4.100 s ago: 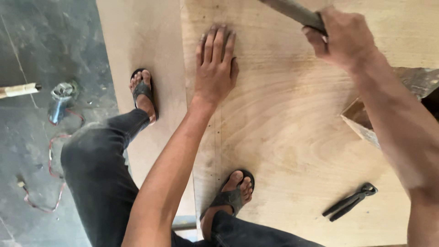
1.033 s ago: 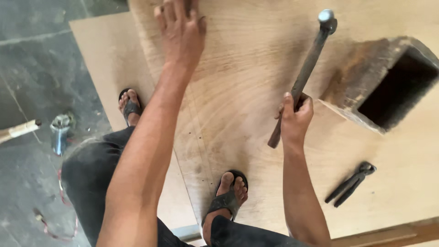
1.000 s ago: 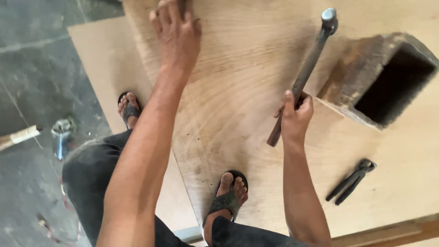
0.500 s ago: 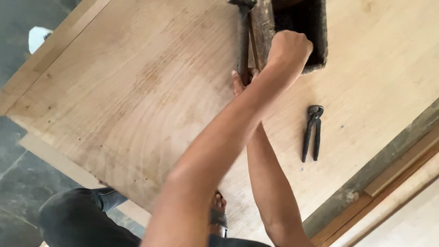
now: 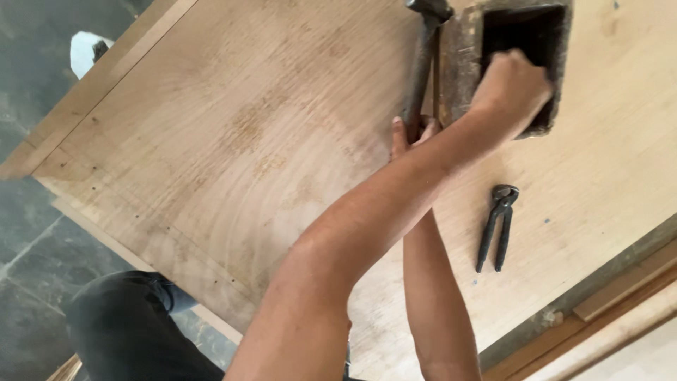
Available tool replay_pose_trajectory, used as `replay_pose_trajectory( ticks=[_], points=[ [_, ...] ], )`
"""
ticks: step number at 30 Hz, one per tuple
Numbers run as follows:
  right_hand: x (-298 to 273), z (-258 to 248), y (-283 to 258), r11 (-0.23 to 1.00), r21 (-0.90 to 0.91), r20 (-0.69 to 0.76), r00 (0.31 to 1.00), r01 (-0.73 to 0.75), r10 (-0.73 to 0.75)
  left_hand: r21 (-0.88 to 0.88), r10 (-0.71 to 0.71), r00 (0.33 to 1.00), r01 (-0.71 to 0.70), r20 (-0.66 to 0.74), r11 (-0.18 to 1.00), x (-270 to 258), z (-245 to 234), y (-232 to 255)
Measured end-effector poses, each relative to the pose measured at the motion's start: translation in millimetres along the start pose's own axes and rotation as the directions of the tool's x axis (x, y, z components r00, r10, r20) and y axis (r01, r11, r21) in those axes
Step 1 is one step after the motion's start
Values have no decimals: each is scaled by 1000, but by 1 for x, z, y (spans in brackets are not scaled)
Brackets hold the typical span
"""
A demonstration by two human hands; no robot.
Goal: The person hammers nails into a wooden board while sitting on the floor, using their hands to position each nail and a hammer to drive it into the wood.
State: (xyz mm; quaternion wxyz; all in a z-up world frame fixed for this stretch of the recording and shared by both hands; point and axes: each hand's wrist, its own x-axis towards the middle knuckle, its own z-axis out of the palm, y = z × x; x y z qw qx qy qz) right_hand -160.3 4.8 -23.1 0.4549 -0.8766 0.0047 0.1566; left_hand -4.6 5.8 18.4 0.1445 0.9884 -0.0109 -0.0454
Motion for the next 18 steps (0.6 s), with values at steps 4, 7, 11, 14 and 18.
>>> replay_pose_trajectory(
  ticks=[4,7,11,14,18],
  points=[
    [11,4,22,967,-184,-41,981,177,-188,-211,71,986,-103,-154,972,-22,-38,-18],
    [18,-2,30,934,-228,20,960,276,-279,-560,-41,917,-207,-397,802,-72,-72,-42],
    [24,-13,24,897,-200,176,915,394,-363,-937,-315,917,-138,-243,321,-188,-91,-113],
    [16,-10,26,858,-326,234,914,396,-332,-944,-672,692,-38,-262,329,-259,-69,-187],
    [34,19,4,839,-100,340,811,535,-477,-845,-720,528,7,-451,535,-332,-42,-244]
  ],
)
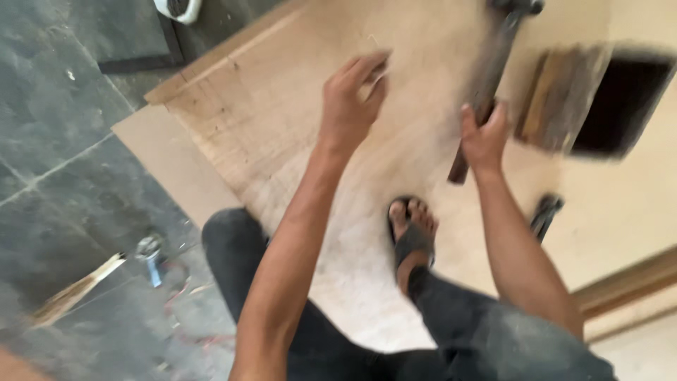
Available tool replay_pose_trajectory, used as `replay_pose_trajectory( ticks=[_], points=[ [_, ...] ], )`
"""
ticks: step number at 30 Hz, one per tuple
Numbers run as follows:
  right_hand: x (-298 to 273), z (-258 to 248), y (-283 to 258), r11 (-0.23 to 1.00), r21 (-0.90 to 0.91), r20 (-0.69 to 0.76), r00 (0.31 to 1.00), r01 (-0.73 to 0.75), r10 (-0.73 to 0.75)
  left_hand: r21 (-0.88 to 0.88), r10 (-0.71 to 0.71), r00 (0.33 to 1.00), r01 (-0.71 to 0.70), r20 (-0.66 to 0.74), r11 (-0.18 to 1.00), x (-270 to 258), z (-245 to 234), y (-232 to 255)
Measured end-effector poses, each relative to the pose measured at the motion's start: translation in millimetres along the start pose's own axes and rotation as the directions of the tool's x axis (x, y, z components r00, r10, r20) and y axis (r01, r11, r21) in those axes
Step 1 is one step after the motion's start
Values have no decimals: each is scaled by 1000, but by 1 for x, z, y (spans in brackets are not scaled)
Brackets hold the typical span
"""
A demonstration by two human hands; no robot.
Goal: The person hammers nails into a wooden board while sitting on the floor, using their hands to position each nail and a hammer to drive it into the wood.
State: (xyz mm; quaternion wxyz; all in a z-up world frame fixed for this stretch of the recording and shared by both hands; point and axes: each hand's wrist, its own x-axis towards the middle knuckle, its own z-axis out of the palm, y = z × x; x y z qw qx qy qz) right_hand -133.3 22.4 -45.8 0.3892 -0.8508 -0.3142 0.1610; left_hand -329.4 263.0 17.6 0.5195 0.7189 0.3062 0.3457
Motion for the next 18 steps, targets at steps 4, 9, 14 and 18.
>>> replay_pose_trajectory(
  ticks=[4,9,14,18],
  points=[
    [32,12,-27,981,-93,39,983,-173,177,-21,-245,960,245,-134,969,-21,-7,-24],
    [43,4,-49,926,103,190,921,-364,341,-64,-224,948,215,-225,975,-39,-1,-27],
    [44,5,-57,904,191,256,909,-382,330,-137,-336,890,309,-308,941,-46,-7,-31],
    [50,14,-56,843,337,289,898,-419,331,60,-295,870,345,-396,937,-45,-6,-46]
  ],
)
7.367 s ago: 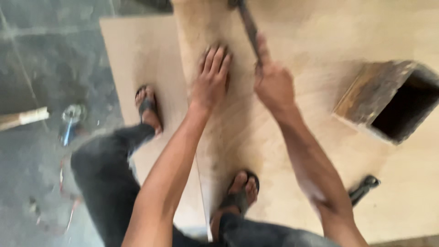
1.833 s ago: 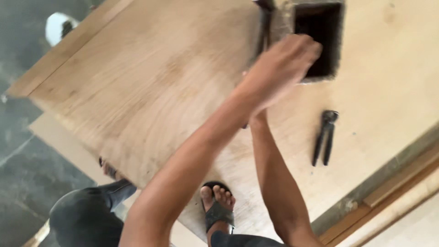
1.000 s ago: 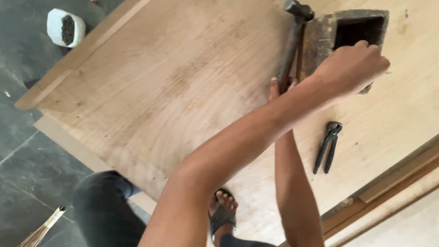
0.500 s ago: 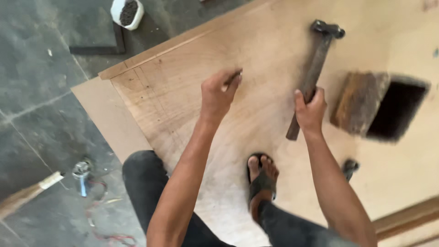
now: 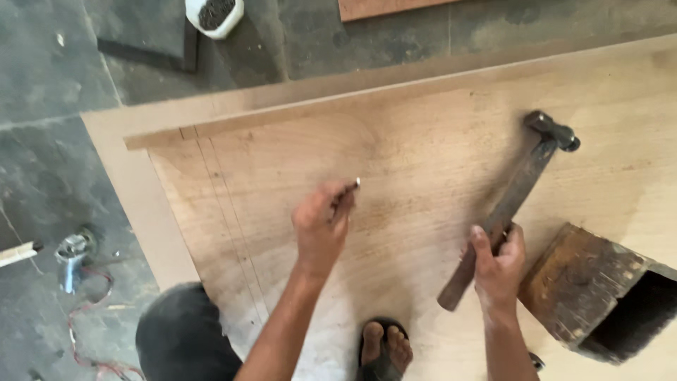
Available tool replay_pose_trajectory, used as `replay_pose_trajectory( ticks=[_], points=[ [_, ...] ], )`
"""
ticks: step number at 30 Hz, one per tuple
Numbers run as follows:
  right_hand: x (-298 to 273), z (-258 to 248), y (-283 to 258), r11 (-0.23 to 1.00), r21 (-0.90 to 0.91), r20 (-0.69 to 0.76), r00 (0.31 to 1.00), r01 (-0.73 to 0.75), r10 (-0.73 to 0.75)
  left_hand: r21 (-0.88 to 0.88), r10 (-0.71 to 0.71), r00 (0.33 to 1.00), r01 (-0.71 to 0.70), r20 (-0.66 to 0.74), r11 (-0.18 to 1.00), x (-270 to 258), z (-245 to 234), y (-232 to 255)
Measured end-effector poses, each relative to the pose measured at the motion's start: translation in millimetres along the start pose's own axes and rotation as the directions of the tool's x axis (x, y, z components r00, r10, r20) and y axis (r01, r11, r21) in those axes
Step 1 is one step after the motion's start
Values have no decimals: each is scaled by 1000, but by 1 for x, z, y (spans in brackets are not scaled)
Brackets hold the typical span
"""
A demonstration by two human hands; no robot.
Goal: The person hammers nails into a wooden board while sitting on the floor, using their hands to position each nail and a hammer to drive it into the wood.
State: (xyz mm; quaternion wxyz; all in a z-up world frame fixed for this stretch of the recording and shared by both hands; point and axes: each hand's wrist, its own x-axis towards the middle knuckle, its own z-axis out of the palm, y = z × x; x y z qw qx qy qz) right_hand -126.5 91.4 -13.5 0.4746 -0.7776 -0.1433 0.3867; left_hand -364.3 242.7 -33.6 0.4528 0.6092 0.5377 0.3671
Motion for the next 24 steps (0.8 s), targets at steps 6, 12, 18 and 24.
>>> replay_pose_trajectory(
  ticks=[6,12,18,24],
  points=[
    [8,3,-1,998,-9,46,997,68,-67,148,254,958,-234,-136,961,58,28,-26],
    [9,1,4,999,37,20,999,40,-40,68,335,906,-329,-261,942,86,48,-28],
    [11,-9,8,978,206,130,989,35,-63,-119,315,902,-362,-294,925,82,54,-31],
    [11,-12,4,960,281,217,974,-2,-61,-78,323,886,-368,-333,927,89,59,-42]
  ],
)
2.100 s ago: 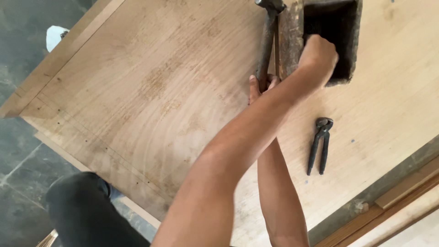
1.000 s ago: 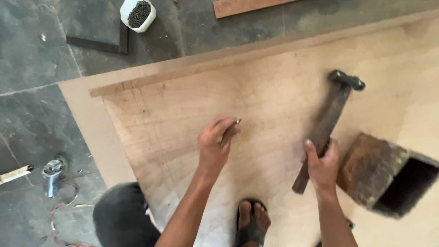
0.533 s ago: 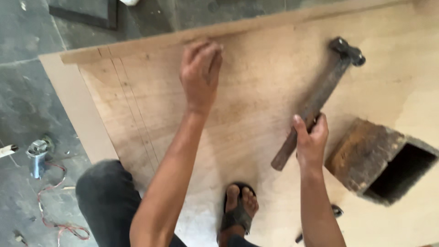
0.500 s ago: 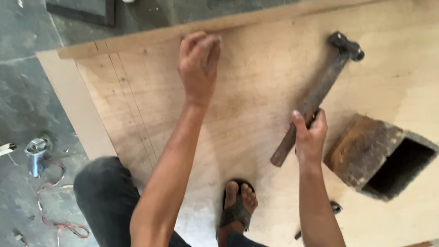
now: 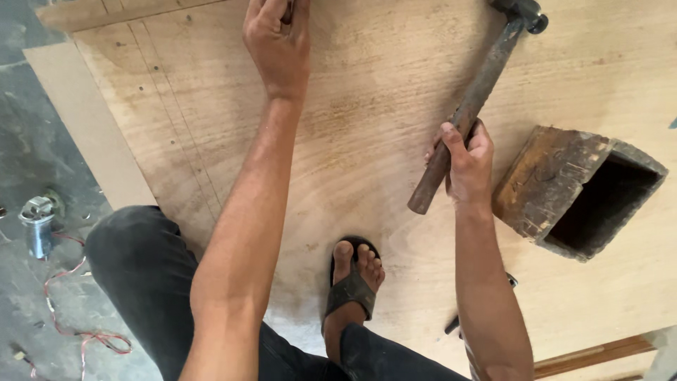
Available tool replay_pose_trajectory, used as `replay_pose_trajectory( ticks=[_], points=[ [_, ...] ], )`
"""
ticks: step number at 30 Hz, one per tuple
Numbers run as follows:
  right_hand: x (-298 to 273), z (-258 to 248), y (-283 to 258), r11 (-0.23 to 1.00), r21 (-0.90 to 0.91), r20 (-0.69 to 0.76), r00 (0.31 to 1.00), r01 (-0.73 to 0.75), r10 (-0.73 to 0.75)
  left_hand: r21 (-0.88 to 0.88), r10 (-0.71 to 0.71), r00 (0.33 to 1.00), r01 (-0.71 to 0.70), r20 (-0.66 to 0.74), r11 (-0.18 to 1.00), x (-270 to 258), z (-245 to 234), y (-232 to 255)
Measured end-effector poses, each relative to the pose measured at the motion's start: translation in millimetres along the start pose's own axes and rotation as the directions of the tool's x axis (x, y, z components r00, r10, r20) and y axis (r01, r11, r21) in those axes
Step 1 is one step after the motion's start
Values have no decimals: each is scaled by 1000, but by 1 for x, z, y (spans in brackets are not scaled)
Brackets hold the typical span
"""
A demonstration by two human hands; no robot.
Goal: The person hammers nails into a wooden board while sitting on the floor, using their hands to position each nail and a hammer to drive it into the wood.
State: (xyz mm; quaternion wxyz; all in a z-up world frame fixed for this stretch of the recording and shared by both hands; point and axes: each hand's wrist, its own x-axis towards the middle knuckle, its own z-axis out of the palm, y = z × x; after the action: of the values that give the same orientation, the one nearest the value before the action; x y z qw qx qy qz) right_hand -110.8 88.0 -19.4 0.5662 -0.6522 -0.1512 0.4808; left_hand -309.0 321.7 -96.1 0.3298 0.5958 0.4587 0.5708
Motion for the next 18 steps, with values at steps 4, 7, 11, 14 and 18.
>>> replay_pose_trajectory(
  ticks=[4,7,11,14,18],
  points=[
    [-4,2,-6,993,85,4,996,-87,87,56,41,999,-41,-3,998,-2,0,-8],
    [-7,4,-9,969,202,67,989,-145,134,25,20,1000,-20,-1,999,-5,0,-13],
    [-8,6,-6,942,290,147,980,-170,132,96,16,1000,-18,21,995,-5,0,-17],
    [-9,11,0,942,294,121,984,-164,133,74,21,1000,-23,18,997,-2,2,-12],
    [-8,15,5,931,303,115,977,-204,177,82,46,999,-45,-8,996,1,2,-6]
  ],
)
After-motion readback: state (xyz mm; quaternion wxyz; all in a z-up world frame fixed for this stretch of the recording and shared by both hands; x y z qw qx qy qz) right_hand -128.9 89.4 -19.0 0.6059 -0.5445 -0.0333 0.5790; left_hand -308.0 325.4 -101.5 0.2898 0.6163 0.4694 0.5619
